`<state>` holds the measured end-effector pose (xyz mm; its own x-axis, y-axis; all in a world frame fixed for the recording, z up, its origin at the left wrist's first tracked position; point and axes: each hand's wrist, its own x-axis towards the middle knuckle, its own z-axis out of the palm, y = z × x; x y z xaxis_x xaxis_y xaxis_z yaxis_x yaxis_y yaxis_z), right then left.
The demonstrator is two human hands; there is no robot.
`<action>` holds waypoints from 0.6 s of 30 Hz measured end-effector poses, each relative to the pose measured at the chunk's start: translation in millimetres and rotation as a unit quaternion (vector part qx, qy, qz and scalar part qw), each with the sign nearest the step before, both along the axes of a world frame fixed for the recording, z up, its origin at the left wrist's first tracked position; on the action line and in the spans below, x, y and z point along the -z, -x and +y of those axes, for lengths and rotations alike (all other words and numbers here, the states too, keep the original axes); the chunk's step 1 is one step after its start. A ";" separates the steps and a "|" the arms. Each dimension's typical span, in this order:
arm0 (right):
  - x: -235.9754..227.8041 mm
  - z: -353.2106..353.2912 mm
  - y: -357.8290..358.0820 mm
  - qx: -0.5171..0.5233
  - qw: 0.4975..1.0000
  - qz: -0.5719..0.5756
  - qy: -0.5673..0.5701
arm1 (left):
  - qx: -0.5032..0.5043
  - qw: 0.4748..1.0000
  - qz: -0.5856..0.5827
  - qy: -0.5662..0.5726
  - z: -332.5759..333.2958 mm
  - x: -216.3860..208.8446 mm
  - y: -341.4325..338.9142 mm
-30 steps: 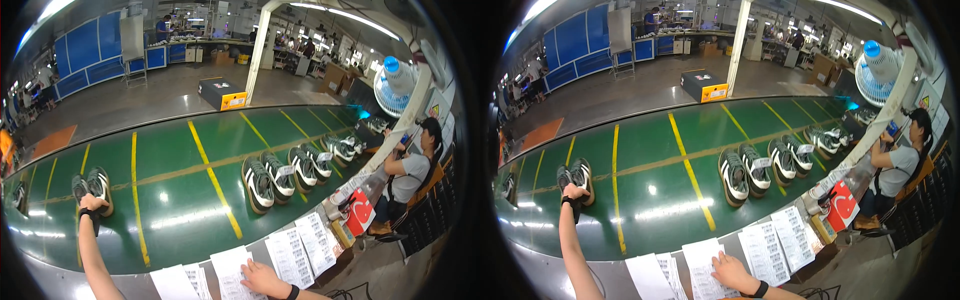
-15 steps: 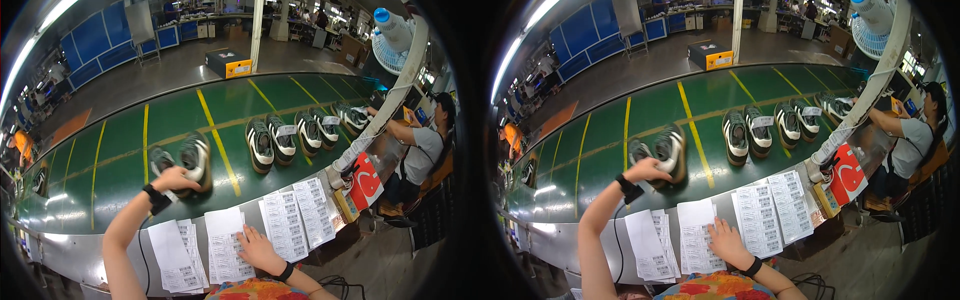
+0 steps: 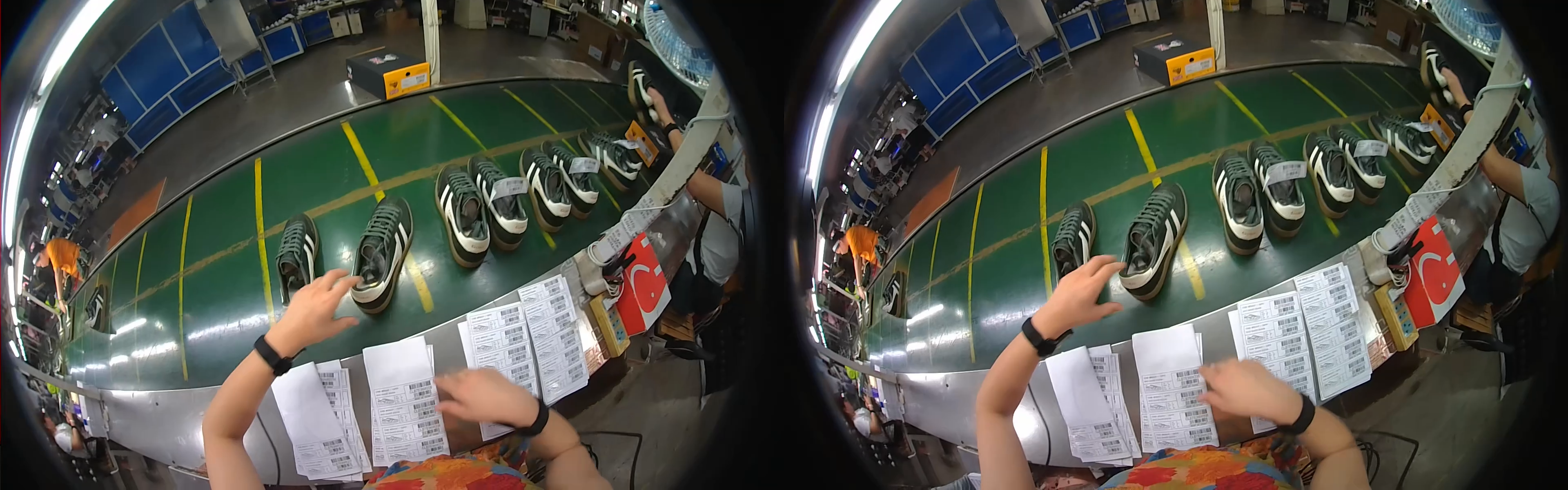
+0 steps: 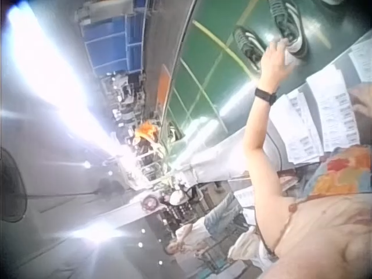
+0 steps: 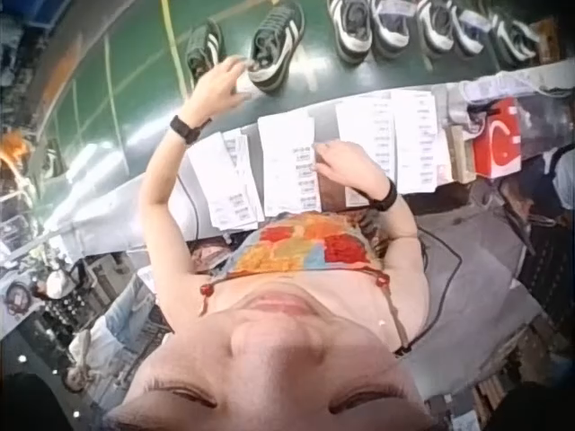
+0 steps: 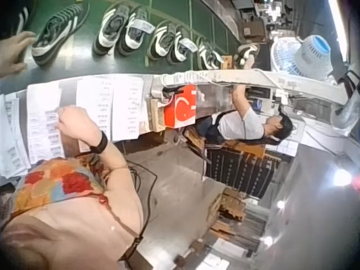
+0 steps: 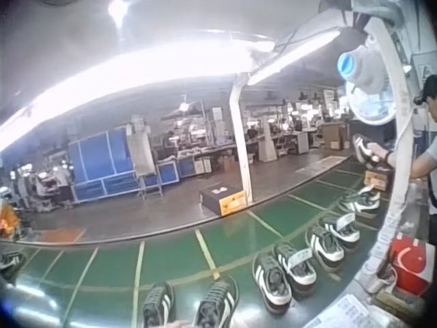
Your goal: Checking shoe internal labels and sorting them along a conveyor belt.
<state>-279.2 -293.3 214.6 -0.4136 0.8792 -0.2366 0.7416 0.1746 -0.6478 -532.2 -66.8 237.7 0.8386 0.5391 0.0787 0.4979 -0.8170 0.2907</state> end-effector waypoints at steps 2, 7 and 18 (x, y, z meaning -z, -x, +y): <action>-8.9 38.0 -10.8 0.012 0.999 0.035 -0.028 | 0.010 0.999 0.029 -0.010 9.5 17.8 -11.3; 3.8 130.6 -17.7 0.110 0.969 0.150 -0.161 | 0.040 0.994 0.025 -0.094 38.5 50.7 -27.3; 36.6 195.2 13.5 0.151 0.939 0.089 -0.296 | 0.007 0.996 -0.004 0.087 -32.3 23.9 -72.6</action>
<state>-292.8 -98.1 178.0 -0.1111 0.9182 0.3803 0.7046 0.3427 -0.6214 -459.6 -99.2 213.8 0.8458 0.5334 -0.0078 0.4839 -0.7611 0.4320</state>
